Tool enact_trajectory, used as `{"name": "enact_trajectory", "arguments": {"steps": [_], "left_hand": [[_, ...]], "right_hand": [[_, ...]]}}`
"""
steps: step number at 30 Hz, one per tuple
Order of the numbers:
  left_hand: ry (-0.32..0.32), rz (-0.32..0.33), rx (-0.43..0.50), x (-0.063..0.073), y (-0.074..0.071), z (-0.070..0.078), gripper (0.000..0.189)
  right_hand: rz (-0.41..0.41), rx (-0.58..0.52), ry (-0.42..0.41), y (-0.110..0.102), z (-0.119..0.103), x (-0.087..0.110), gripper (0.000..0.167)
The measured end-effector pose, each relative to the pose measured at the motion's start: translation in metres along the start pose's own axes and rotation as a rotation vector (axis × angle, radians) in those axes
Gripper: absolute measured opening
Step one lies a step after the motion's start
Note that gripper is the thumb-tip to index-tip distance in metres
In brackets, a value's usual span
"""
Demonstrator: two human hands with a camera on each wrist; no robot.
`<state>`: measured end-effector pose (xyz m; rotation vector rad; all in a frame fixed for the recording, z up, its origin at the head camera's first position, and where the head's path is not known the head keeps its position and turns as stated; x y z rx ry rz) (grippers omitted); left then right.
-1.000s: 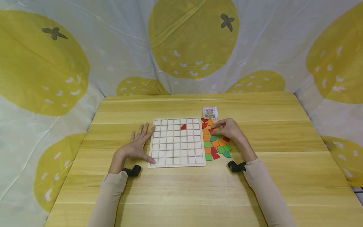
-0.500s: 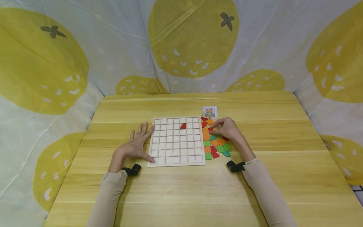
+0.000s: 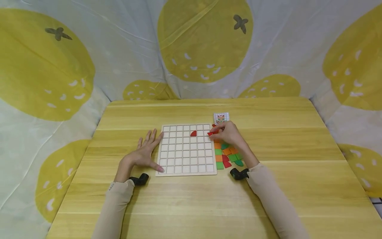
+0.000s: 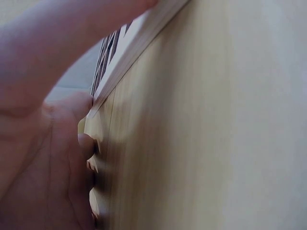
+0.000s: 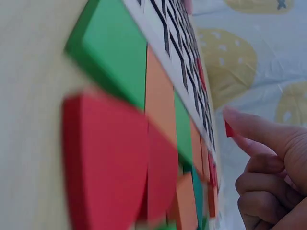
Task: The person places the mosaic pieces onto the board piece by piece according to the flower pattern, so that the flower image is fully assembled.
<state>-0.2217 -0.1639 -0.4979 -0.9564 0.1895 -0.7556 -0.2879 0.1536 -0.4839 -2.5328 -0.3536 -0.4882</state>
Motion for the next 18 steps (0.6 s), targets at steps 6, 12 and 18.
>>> {"name": "enact_trajectory", "arguments": {"steps": [6,12,18], "left_hand": [[-0.005,-0.002,-0.003,-0.001,0.000,-0.002,0.152],[-0.007,-0.002,0.002,-0.001,0.000,0.000,0.152],[-0.010,0.007,0.003,0.001,0.000,-0.001,0.152]], "right_hand": [[-0.029,-0.032,-0.035,0.029,-0.021,-0.013,0.020],[-0.041,-0.066,-0.064,0.055,-0.040,-0.023,0.017],[-0.026,-0.029,-0.055,0.070,-0.053,-0.030,0.017]]}}
Point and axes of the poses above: each hand's wrist, its own x-axis away from the middle knuckle, its own y-axis out of the palm, z = x × y, the point moved 9 cm from there along -x, towards the middle knuckle, and after that the axes turned 15 degrees about y, right-handed, at the moved point
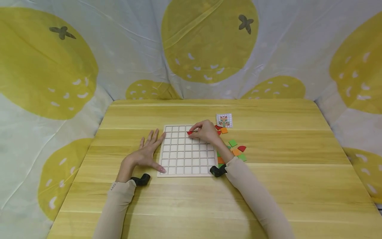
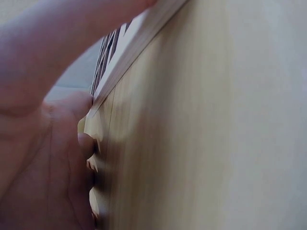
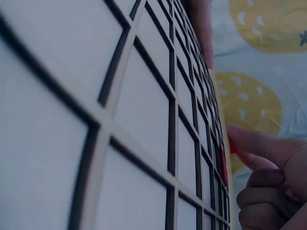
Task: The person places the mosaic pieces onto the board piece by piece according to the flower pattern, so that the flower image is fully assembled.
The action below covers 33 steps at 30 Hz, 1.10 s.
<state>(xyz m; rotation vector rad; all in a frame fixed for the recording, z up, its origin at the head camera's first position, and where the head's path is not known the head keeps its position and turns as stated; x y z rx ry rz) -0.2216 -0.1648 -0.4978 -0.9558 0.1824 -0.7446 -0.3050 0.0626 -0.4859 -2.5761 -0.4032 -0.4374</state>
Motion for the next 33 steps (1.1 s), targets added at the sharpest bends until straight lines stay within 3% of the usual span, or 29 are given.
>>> {"name": "enact_trajectory", "arguments": {"steps": [7,16,33], "left_hand": [[0.006,0.005,-0.001,-0.0012,0.0001,-0.0003,0.152],[0.003,0.009,0.002,-0.0008,-0.0005,0.0000,0.153],[-0.002,0.001,-0.001,-0.0003,0.0001,-0.0005,0.153]], "right_hand": [[0.060,0.054,0.036,0.0037,-0.0020,-0.0036,0.018],[0.051,0.018,0.074,0.0037,0.0045,-0.0045,0.017],[0.063,-0.008,0.046,0.0052,0.0043,-0.0062,0.016]]}}
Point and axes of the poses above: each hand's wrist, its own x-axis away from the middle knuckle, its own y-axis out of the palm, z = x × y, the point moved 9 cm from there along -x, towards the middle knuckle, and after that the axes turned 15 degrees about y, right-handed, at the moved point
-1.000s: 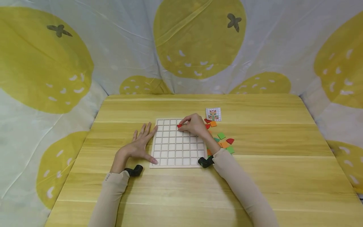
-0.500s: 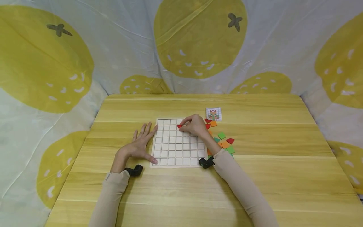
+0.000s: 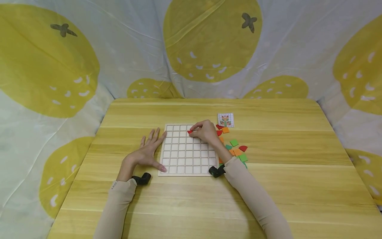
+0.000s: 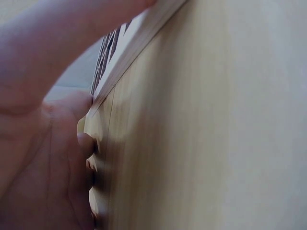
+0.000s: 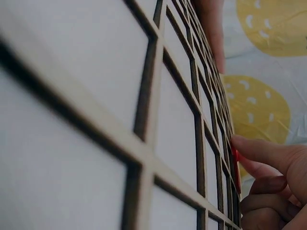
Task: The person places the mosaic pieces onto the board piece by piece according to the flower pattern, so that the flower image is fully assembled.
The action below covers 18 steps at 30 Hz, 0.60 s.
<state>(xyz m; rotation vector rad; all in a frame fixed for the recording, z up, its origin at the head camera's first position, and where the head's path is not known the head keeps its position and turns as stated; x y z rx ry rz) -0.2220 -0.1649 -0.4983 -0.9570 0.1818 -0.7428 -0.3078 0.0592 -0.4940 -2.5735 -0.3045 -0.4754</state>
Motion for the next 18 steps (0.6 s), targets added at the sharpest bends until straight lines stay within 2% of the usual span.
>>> {"name": "enact_trajectory", "arguments": {"steps": [13,18], "left_hand": [[-0.003,0.001,0.001,-0.0006,0.0000,-0.0008,0.153],[-0.002,0.000,0.000,-0.0004,-0.0004,0.0000,0.153]], "right_hand": [[0.000,-0.002,0.000,-0.0005,0.0002,-0.0003,0.017],[-0.024,-0.033,0.016,-0.0033,0.0022,0.0023,0.019]]}}
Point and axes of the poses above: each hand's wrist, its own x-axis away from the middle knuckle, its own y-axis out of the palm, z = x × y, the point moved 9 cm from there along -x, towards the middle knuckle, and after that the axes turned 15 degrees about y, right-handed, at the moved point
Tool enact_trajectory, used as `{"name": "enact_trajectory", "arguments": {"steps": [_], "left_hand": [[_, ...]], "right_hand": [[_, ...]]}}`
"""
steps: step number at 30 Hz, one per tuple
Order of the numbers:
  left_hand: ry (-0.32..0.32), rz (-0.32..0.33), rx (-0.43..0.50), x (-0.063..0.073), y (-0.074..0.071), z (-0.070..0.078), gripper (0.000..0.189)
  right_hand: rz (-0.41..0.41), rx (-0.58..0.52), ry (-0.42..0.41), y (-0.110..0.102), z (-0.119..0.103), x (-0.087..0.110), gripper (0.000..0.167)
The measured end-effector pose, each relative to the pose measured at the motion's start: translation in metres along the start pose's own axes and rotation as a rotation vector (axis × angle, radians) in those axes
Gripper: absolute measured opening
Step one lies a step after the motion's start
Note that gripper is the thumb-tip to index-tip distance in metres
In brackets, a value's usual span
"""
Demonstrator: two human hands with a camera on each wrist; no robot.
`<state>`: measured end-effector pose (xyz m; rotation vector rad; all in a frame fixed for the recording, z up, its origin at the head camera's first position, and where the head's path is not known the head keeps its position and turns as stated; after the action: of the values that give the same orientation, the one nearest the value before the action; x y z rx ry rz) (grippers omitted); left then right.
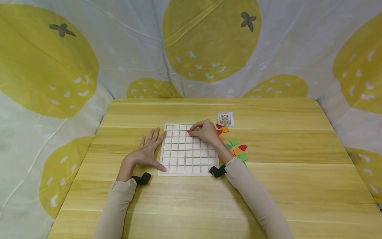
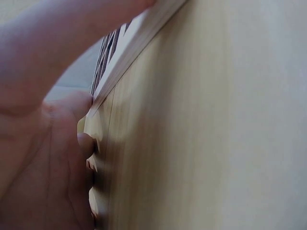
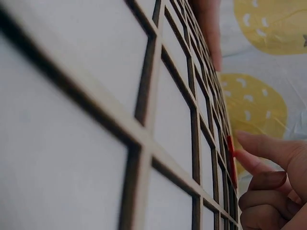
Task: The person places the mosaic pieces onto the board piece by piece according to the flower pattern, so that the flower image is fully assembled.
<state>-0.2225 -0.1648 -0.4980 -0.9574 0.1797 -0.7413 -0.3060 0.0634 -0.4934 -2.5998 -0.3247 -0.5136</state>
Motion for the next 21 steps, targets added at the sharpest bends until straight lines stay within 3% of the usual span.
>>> {"name": "enact_trajectory", "arguments": {"steps": [5,12,21], "left_hand": [[0.005,0.004,0.001,0.000,0.000,-0.001,0.153],[0.012,0.006,-0.001,0.000,0.000,0.000,0.153],[0.010,-0.004,0.007,0.000,0.001,0.001,0.152]], "right_hand": [[0.001,-0.017,0.011,-0.017,0.006,0.005,0.019],[0.072,0.082,-0.034,-0.053,0.014,0.018,0.021],[0.126,0.064,0.052,-0.091,0.049,0.023,0.021]]}}
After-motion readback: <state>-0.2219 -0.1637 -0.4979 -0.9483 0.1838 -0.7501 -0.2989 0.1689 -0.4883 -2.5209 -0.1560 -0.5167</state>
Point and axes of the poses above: each hand's wrist, its own x-axis away from the middle knuckle, its own y-axis out of the palm, z = x × y, the point moved 9 cm from there along -x, towards the middle knuckle, and after that the axes turned 15 degrees about y, right-handed, at the moved point
